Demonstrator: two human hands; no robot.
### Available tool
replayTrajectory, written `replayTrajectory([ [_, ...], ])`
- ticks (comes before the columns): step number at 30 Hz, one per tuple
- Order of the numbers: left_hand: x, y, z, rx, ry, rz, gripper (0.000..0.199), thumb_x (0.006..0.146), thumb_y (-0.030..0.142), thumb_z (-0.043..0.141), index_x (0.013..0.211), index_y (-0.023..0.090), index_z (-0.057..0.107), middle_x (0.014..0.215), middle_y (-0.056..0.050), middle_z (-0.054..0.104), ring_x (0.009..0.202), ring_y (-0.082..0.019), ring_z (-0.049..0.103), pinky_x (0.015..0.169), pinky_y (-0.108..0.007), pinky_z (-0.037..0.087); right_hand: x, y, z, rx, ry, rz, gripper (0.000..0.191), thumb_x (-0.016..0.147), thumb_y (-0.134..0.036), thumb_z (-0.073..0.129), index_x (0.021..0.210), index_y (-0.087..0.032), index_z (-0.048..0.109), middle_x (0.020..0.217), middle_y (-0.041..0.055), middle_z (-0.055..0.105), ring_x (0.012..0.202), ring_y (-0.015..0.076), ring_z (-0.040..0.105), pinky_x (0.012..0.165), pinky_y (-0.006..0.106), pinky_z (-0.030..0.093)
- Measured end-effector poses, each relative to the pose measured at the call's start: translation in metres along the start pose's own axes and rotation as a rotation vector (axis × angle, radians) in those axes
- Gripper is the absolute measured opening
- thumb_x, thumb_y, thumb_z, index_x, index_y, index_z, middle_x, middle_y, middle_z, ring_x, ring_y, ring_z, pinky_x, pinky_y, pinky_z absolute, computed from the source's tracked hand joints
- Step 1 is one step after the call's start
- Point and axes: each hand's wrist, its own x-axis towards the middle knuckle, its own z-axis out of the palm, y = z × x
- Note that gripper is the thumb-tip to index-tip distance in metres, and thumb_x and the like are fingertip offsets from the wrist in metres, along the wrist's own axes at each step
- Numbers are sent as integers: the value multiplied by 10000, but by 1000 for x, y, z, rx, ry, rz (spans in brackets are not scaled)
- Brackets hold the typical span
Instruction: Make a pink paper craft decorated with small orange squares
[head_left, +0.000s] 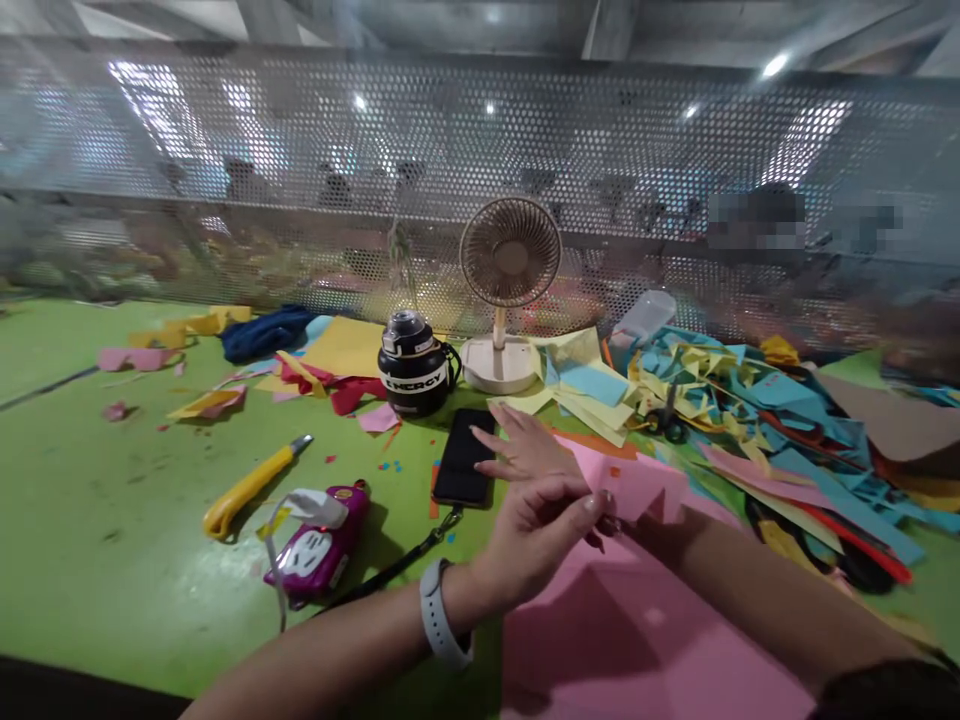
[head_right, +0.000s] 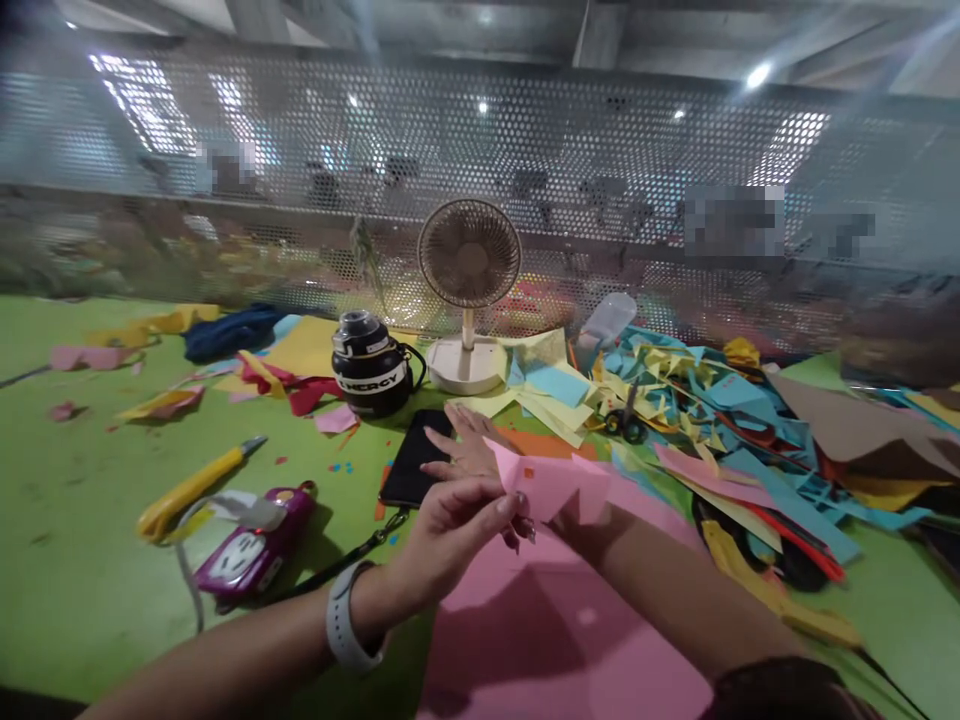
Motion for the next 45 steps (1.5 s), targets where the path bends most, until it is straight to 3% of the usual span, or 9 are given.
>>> replayTrajectory([
  [3,0,-1,0,-4,6,-4,281,813,404,715,749,130,725,663,-39,662,615,-111,606,595,-215,532,31,-4,8,-221,-1,-6,569,861,-506,621,1327,-182,586,1536,134,366,1420,397,242,1156,551,179],
  [6,-1,-2,1,-25,1,-17,271,810,395,720,742,133,718,659,-37,663,620,-113,615,590,-214,532,27,5,1,-381,63,-2,568,920,-500,529,1395,-189,520,1546,150,341,1410,408,265,1137,564,220],
  [16,-2,-23,-6,3,26,-115,265,798,384,735,714,135,709,646,-28,664,592,-100,605,573,-202,506,-103,72,-51,-566,168,90,413,850,-276,601,1256,-213,644,1445,152,491,1347,365,402,1076,536,359],
  [19,3,-26,-17,9,152,-76,208,812,355,727,747,159,715,678,-22,686,622,-106,619,586,-201,509,-135,70,-63,-614,206,69,403,850,-254,577,1238,-167,642,1436,177,492,1327,350,425,1052,545,386],
  [25,20,-24,-38,-7,383,-7,182,755,357,772,779,186,718,692,1,691,644,-107,632,576,-188,493,-185,44,-86,-650,187,81,300,948,-231,423,1063,-196,698,1110,118,705,1075,253,625,960,450,480],
  [29,27,-26,-43,14,452,-6,231,708,387,801,766,183,710,695,3,690,649,-106,632,563,-179,478,-214,36,-97,-569,213,239,315,953,-290,392,982,-198,692,1012,112,720,995,258,649,863,413,511],
  [35,32,-24,-47,8,484,36,197,724,363,791,751,192,699,693,8,685,649,-106,636,546,-170,472,-201,17,-84,-386,56,513,252,908,-408,483,880,-209,635,868,76,694,780,221,636,682,327,474],
  [40,33,-24,-52,14,496,34,190,733,354,784,745,187,696,690,6,682,648,-105,636,539,-167,470,-178,10,-66,-424,24,619,261,910,-418,495,927,-186,614,922,89,689,810,233,630,682,317,448],
  [45,35,-24,-52,-3,483,17,216,718,365,796,759,179,694,679,6,682,637,-100,631,543,-164,470,-169,24,-53,-426,-40,566,390,871,-212,476,1249,-160,559,1079,134,681,934,265,651,783,355,461],
])
